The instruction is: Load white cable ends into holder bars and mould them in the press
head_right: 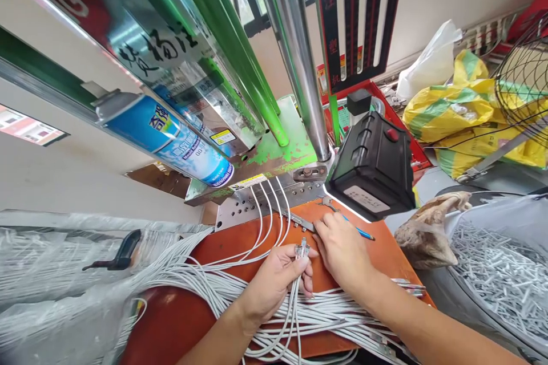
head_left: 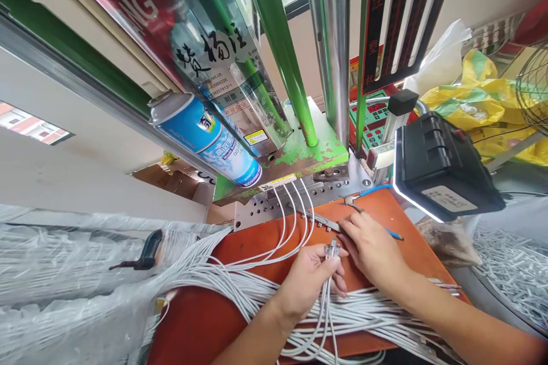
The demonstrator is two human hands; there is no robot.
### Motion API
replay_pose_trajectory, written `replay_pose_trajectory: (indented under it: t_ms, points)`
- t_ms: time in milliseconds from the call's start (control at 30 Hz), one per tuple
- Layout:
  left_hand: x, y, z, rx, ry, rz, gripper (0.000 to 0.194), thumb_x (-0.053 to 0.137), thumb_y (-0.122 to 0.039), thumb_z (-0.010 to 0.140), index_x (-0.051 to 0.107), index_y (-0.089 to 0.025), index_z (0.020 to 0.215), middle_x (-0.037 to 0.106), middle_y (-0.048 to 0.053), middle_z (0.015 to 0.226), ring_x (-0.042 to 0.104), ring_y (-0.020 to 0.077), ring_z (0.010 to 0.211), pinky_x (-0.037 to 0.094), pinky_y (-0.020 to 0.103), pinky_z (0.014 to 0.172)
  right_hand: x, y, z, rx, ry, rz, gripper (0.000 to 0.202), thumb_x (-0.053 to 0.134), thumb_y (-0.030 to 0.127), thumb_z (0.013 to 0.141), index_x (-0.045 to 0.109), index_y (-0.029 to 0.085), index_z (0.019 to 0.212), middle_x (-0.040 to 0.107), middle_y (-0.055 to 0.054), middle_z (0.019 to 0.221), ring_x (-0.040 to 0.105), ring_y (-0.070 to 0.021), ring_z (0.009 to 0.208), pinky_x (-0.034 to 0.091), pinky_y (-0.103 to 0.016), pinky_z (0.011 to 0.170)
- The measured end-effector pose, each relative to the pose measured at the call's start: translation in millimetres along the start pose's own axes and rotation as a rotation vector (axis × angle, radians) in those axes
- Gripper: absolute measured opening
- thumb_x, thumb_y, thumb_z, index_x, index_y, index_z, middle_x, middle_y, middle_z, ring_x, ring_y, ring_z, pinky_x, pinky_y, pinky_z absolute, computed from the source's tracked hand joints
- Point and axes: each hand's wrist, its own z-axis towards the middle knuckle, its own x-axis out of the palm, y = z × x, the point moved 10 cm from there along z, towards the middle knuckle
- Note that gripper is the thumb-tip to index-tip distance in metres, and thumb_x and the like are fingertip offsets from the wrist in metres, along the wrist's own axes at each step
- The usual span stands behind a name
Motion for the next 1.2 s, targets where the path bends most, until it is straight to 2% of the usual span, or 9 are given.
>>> replay_pose_trajectory:
  t_ms: [100,200,333,500,633,800,967,1067,1200]
  points:
    - [-5.0,4.0,5.6,-0.002,-0.039,0.010,0.053,0.086,-0.049,0.077,0.063,-0.009,0.104,0.066,0.003,0.073,0.066,0.0143,0.055,0.055,0.026,0.053,-2.6,-5.7,-13.0,0.043,0.036,0.025,0.027,0.038,0.028,0.106,0.062,0.019,0.097,0.065,-0.008,0.091,0.061,-0.0253,0.084,0.045,-0.037,0.073]
    - [-3.8,1.6,8.2,0.004,-0.034,0.056,0.049,0.082,-0.050,0.080,0.062,-0.009,0.098,0.068,0.006,0.073,0.066,0.0135,0.052,0.047,0.020,0.046,-7.0,-18.2,-33.4,0.121,0.087,0.148,0.025,0.038,0.034,0.107,0.059,0.021,0.112,0.069,-0.006,0.095,0.065,-0.0227,0.081,0.046,-0.036,0.072]
    - [4.4,-0.2,10.5,-0.014,0.007,0.137,0.048,0.074,-0.055,0.085,0.061,-0.010,0.095,0.071,0.009,0.075,0.062,0.0108,0.047,0.035,0.017,0.039,-12.6,-15.7,-47.4,0.035,0.051,0.212,0.030,0.034,0.034,0.110,0.061,0.022,0.117,0.070,-0.008,0.112,0.067,-0.0249,0.101,0.046,-0.038,0.086]
    - [11.2,-1.8,11.3,-0.047,-0.008,0.226,0.048,0.072,-0.057,0.085,0.062,-0.010,0.089,0.073,0.011,0.077,0.057,0.0078,0.040,0.025,0.017,0.036,-7.8,-12.5,-49.8,-0.042,-0.016,0.175,0.029,0.036,0.032,0.111,0.062,0.020,0.111,0.070,-0.007,0.100,0.067,-0.0229,0.090,0.045,-0.035,0.079]
    - [13.6,-1.2,10.2,-0.085,0.001,0.235,0.042,0.071,-0.050,0.084,0.063,-0.010,0.089,0.074,0.011,0.075,0.056,0.0072,0.039,0.026,0.017,0.036,-9.9,-8.1,-52.4,-0.109,-0.082,0.117,0.024,0.038,0.029,0.110,0.060,0.020,0.110,0.069,-0.005,0.094,0.066,-0.0219,0.086,0.041,-0.034,0.073]
    - [16.5,10.0,9.5,-0.159,-0.011,0.134,0.036,0.073,-0.042,0.078,0.066,-0.009,0.088,0.070,0.008,0.069,0.050,0.0061,0.036,0.022,0.018,0.035,-7.0,-1.2,-51.0,-0.154,-0.033,0.124,0.023,0.038,0.029,0.110,0.057,0.021,0.099,0.063,-0.001,0.082,0.060,-0.0198,0.073,0.036,-0.034,0.065]
    - [20.2,6.7,10.4,-0.117,0.001,0.160,0.046,0.072,-0.055,0.081,0.065,-0.011,0.092,0.069,0.007,0.072,0.058,0.0106,0.044,0.035,0.020,0.040,-5.3,-5.1,-48.0,-0.126,0.013,0.207,0.026,0.038,0.031,0.110,0.059,0.022,0.097,0.067,-0.003,0.088,0.063,-0.0211,0.080,0.040,-0.034,0.071]
    - [4.0,-10.1,9.1,-0.008,-0.078,0.407,0.050,0.064,-0.064,0.089,0.062,-0.014,0.087,0.067,0.005,0.069,0.059,0.0105,0.050,0.041,0.020,0.047,-9.7,-11.3,-48.3,-0.093,-0.051,0.210,0.026,0.039,0.031,0.110,0.062,0.021,0.115,0.071,-0.007,0.104,0.067,-0.0238,0.096,0.046,-0.037,0.083]
    - [-20.0,-19.4,4.5,0.065,-0.227,0.472,0.047,0.055,-0.063,0.096,0.059,-0.017,0.093,0.051,-0.006,0.050,0.036,0.0056,0.038,0.027,0.017,0.042,-11.5,-11.8,-49.4,-0.108,-0.092,0.184,0.028,0.039,0.031,0.111,0.061,0.019,0.123,0.072,-0.010,0.114,0.068,-0.0254,0.104,0.048,-0.038,0.090]
